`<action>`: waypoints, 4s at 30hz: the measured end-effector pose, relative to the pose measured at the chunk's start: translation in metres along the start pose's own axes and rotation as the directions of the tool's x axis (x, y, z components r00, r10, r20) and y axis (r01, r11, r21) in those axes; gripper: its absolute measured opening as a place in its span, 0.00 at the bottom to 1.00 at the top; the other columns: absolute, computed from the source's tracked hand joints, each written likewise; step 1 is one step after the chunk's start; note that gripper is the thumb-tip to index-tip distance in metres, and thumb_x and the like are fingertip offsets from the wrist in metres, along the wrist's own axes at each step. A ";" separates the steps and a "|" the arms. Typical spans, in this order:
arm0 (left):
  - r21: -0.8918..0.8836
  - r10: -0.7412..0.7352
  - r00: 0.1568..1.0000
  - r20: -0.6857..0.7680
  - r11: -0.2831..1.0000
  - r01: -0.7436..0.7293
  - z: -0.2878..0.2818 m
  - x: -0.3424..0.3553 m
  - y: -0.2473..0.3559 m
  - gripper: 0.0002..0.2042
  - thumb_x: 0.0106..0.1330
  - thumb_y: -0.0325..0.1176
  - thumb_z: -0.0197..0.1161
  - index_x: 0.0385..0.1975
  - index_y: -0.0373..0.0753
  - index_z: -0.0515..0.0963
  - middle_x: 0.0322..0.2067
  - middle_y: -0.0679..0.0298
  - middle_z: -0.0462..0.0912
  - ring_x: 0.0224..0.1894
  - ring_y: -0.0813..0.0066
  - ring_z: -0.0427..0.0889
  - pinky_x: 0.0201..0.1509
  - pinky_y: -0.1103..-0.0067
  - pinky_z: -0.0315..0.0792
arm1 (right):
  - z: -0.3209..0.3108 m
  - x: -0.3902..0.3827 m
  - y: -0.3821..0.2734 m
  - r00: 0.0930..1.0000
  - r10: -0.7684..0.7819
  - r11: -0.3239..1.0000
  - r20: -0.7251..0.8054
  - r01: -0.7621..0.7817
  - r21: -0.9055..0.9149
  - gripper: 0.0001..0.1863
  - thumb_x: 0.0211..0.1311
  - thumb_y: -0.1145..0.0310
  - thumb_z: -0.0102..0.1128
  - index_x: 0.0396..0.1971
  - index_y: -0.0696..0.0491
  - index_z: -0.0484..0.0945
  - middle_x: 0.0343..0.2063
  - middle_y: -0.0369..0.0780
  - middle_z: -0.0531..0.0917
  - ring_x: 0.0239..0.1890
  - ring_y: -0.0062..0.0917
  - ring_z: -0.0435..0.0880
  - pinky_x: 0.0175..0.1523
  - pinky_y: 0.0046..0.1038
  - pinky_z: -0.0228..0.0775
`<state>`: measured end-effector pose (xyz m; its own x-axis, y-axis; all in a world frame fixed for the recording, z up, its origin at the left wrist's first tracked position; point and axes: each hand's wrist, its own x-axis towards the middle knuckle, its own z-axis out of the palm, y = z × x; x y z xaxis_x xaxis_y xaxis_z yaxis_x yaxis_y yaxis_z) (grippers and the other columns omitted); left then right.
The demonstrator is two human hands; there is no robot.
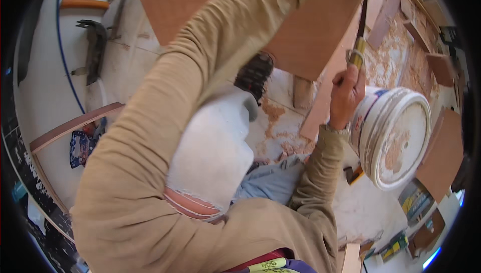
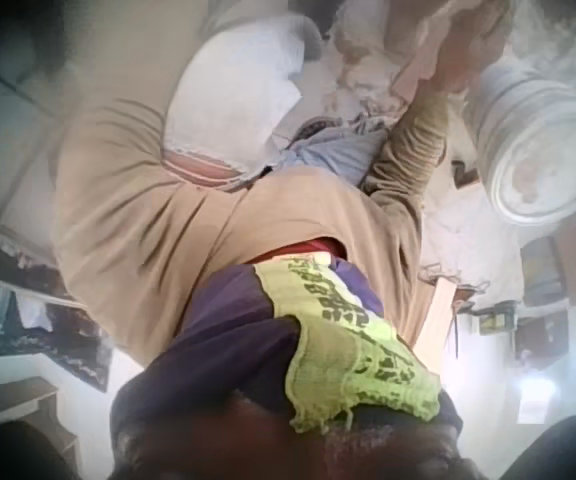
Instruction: The recorder uses a measuring tape to mark lines on a plywood sheet and then saws along the marked edge.
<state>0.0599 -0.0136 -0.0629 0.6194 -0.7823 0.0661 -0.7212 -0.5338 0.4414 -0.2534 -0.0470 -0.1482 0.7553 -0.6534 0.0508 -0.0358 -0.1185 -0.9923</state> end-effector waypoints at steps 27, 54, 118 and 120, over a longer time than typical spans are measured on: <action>0.084 -0.064 0.995 -0.072 0.994 0.070 0.014 0.002 -0.003 0.24 0.75 0.52 0.43 0.57 0.47 0.80 0.58 0.58 0.81 0.62 0.56 0.77 0.68 0.63 0.66 | 0.003 -0.014 0.009 0.992 -0.123 0.988 0.034 0.126 -0.092 0.25 0.76 0.62 0.51 0.66 0.61 0.70 0.47 0.50 0.86 0.46 0.29 0.85 0.50 0.29 0.75; 0.162 -0.109 0.990 -0.092 0.979 0.123 0.024 0.010 -0.009 0.25 0.76 0.56 0.40 0.59 0.56 0.79 0.59 0.62 0.81 0.63 0.57 0.76 0.69 0.60 0.65 | 0.007 -0.009 0.011 0.999 -0.040 0.996 -0.016 0.038 -0.081 0.24 0.75 0.65 0.48 0.64 0.63 0.71 0.49 0.50 0.85 0.51 0.26 0.83 0.56 0.28 0.74; 0.069 -0.097 0.989 -0.113 0.992 0.105 0.006 -0.014 0.017 0.22 0.77 0.50 0.44 0.56 0.44 0.77 0.51 0.48 0.83 0.58 0.49 0.79 0.64 0.59 0.68 | -0.010 -0.053 -0.035 1.000 -0.020 0.989 0.002 0.020 -0.147 0.24 0.75 0.64 0.45 0.63 0.62 0.73 0.49 0.47 0.84 0.54 0.31 0.82 0.60 0.31 0.72; 0.067 -0.064 0.990 -0.123 0.995 0.072 0.006 -0.015 0.019 0.21 0.77 0.50 0.45 0.56 0.43 0.77 0.50 0.48 0.83 0.57 0.49 0.79 0.63 0.59 0.68 | 0.006 -0.009 -0.037 0.994 -0.097 0.989 -0.042 0.091 -0.117 0.22 0.76 0.62 0.45 0.59 0.62 0.75 0.40 0.43 0.81 0.43 0.27 0.78 0.49 0.30 0.70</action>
<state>0.0346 -0.0139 -0.0611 0.6974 -0.7013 0.1477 -0.6939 -0.6093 0.3837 -0.2553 -0.0326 -0.1129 0.7267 -0.6701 0.1513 -0.0432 -0.2644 -0.9635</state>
